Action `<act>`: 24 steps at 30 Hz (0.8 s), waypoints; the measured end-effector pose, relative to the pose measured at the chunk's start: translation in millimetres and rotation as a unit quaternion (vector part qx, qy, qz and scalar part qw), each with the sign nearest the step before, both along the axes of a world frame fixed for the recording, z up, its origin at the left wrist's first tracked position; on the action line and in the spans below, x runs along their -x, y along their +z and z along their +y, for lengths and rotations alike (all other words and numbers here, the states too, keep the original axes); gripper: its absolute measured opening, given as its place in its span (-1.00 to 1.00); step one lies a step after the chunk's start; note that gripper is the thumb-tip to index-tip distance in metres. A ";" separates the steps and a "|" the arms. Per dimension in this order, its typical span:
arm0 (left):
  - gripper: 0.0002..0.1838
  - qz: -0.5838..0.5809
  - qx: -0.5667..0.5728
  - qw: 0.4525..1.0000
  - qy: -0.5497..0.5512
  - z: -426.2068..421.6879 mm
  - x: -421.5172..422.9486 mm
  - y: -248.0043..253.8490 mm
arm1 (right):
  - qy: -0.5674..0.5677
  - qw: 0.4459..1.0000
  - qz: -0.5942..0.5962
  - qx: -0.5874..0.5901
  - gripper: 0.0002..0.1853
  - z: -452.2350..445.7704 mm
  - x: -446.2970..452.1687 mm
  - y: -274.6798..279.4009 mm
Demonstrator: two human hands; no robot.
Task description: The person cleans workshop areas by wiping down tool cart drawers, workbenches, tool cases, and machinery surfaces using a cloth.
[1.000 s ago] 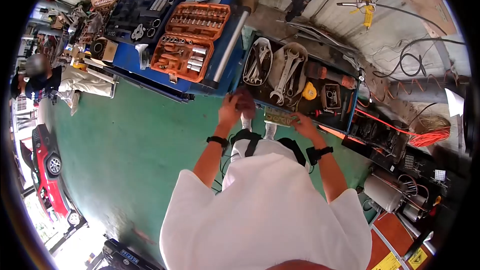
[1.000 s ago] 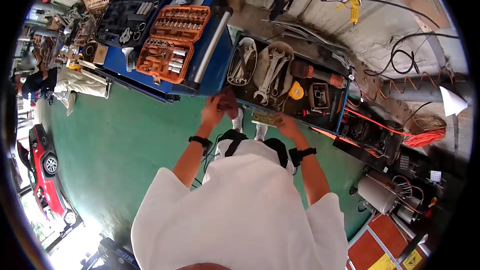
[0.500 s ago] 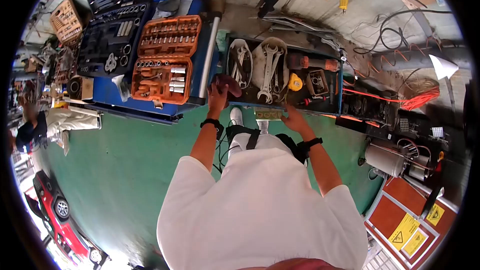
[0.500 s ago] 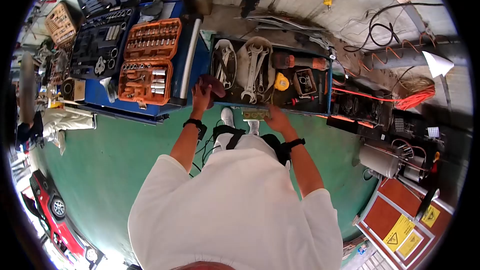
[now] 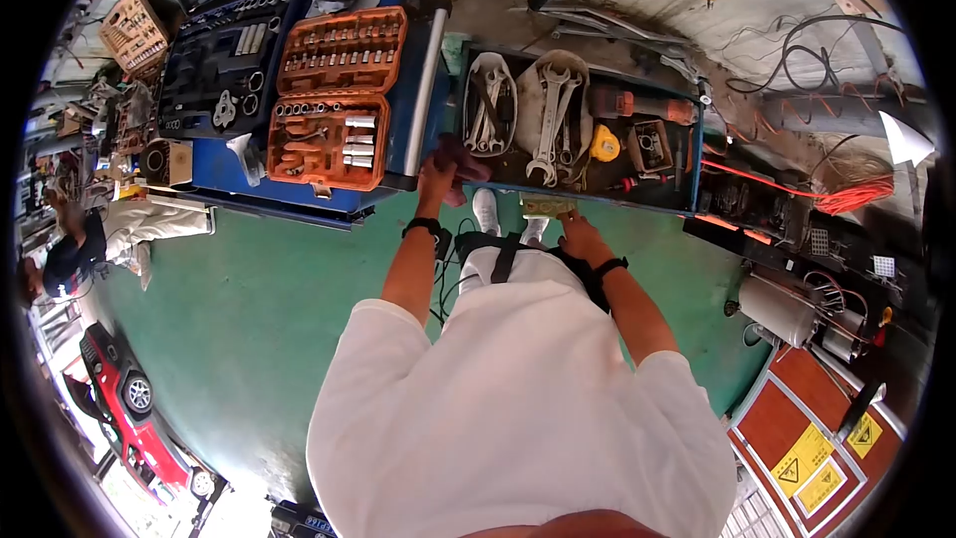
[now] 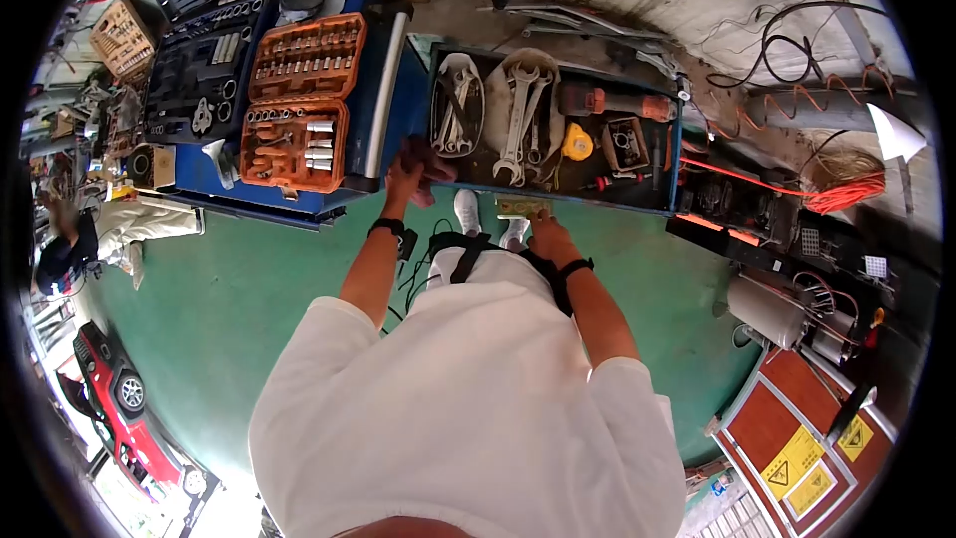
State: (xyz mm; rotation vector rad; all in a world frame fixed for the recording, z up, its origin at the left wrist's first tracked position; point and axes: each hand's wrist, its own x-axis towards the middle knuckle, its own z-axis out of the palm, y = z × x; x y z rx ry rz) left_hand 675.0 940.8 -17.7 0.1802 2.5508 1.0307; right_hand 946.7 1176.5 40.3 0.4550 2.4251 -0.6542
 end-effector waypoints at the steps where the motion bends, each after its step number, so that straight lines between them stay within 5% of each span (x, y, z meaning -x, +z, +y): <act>1: -0.29 0.000 0.005 1.000 0.000 -5.6 -3.8 -2.6 | 0.004 1.000 -0.002 0.001 -0.40 -0.3 -2.4 -1.9; 7: -0.29 -0.007 0.021 0.999 -0.039 -6.6 -5.2 2.5 | -0.057 0.998 -0.019 0.031 -0.41 13.9 -9.9 -4.5; 10: -0.32 -0.019 0.031 0.993 0.114 17.2 8.2 -2.3 | -0.079 0.996 -0.014 0.035 -0.42 20.9 -22.9 -2.2; 12: -0.32 -0.045 -0.045 0.986 0.153 31.7 20.3 15.9 | -0.094 0.995 0.000 0.025 -0.45 24.2 -36.4 -2.9; 16: -0.22 0.033 -0.175 0.975 0.133 58.1 52.0 -27.2 | -0.154 0.986 -0.016 0.062 -0.47 31.5 -66.6 -9.5; 24: -0.22 -0.034 -0.135 0.979 0.148 71.8 62.5 -14.5 | -0.221 0.969 -0.072 0.080 -0.59 22.0 -103.7 5.5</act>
